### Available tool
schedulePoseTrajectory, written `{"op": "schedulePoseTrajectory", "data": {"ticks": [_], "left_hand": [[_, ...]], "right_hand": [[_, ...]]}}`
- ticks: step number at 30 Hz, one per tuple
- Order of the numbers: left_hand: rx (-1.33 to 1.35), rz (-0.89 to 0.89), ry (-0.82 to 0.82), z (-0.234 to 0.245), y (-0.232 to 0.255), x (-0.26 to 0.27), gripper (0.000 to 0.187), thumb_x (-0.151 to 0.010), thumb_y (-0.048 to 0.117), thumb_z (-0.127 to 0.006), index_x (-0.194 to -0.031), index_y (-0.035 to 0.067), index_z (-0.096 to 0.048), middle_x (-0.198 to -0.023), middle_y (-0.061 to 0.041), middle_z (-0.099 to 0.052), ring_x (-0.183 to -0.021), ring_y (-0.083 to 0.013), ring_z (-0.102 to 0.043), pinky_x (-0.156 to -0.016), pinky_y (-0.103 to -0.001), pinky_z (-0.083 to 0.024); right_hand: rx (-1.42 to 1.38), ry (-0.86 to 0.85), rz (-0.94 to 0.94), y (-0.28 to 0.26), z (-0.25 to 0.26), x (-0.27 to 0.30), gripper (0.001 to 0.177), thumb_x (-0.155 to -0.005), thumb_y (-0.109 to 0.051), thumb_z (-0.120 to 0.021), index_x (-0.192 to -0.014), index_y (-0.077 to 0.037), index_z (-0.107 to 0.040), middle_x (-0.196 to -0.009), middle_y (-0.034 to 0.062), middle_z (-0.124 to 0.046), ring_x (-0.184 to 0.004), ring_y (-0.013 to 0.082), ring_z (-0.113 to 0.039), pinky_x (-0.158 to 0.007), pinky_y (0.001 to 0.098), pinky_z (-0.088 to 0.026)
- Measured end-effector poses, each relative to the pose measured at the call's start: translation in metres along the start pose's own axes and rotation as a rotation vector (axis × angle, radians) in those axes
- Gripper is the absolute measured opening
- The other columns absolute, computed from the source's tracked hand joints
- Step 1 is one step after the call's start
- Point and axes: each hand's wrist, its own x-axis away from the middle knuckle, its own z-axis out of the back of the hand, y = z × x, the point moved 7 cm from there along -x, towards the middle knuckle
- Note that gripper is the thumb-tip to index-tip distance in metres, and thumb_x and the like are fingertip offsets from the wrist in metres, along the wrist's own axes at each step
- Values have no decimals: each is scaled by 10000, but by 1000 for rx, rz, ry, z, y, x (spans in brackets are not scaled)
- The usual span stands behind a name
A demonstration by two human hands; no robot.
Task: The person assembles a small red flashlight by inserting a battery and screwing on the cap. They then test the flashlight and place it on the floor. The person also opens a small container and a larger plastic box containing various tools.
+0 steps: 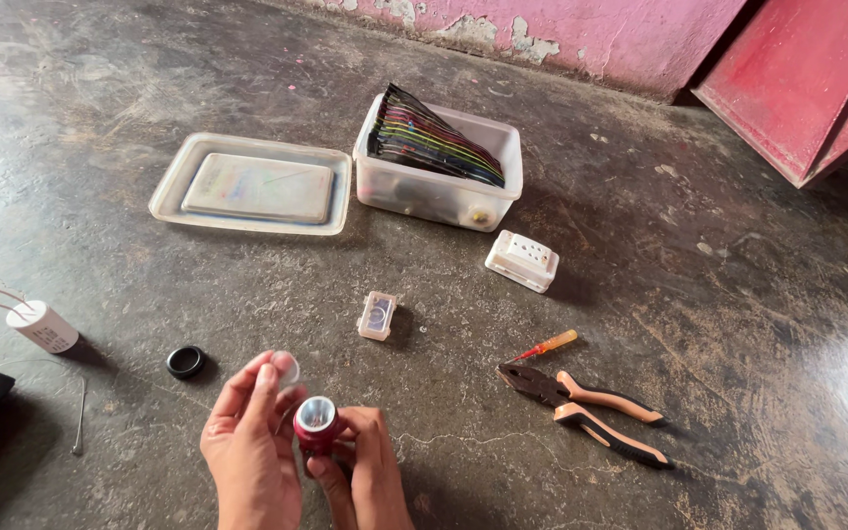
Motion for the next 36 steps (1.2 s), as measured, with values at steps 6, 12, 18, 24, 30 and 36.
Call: {"op": "schedulePoseTrajectory", "data": {"ticks": [6, 12, 18, 24, 30, 36], "left_hand": [[-51, -71, 176, 27, -20, 1, 167, -953, 66, -676, -1104, 19, -730, -1011, -98, -771, -876, -128, -721, -697, -256, -573], [-27, -125, 170, 33, 3, -6, 170, -932, 51, -715, -1099, 23, -731, -1006, -92, -768, -831, -104, -716, -661, -228, -565], [-48, -34, -8, 13, 4, 8, 207, -954, 75, -673, -1140, 19, -742, -1019, -100, -795, -687, -152, -688, -521, -295, -556], [-217, -153, -176, -4, 8, 13, 238, -923, 48, -684, -1138, -28, -754, -982, -130, -798, -733, -65, -698, -552, -197, -506], [-259, -172, -184, 1, 4, 13, 273, -1003, 192, -596, -1100, -5, -758, -812, -123, -778, -490, -78, -517, -440, -208, -387], [-155, -132, -180, 8, 0, 3, 426, -1030, 273, -515, -934, -75, -740, -591, -86, -642, -477, -112, -574, -450, -241, -421]], "right_hand": [[301, 28, 87, -20, -3, 7, 360, -897, -114, -709, -1232, -2, -635, -1146, 152, -693, -1044, 272, -691, -840, 400, -577], [54, -79, 22, -43, -2, -5, 254, -1010, -74, -636, -1240, -19, -727, -1087, 115, -740, -1010, 227, -778, -870, 376, -634], [-147, 131, -432, -24, 9, -28, 319, -912, -218, -692, -1199, -84, -724, -942, 67, -730, -752, 113, -737, -656, 308, -653], [-32, 180, -291, -40, 19, -39, 243, -943, -245, -735, -1040, -30, -796, -867, 43, -818, -775, 64, -730, -678, 220, -580], [-238, 250, -372, -35, 27, -41, 252, -965, -217, -674, -970, 23, -753, -844, 39, -777, -728, 70, -687, -646, 236, -591], [-270, -79, -321, -58, 24, -54, 243, -943, -169, -700, -1088, 11, -774, -837, 39, -762, -740, 65, -697, -644, 229, -590]]}}
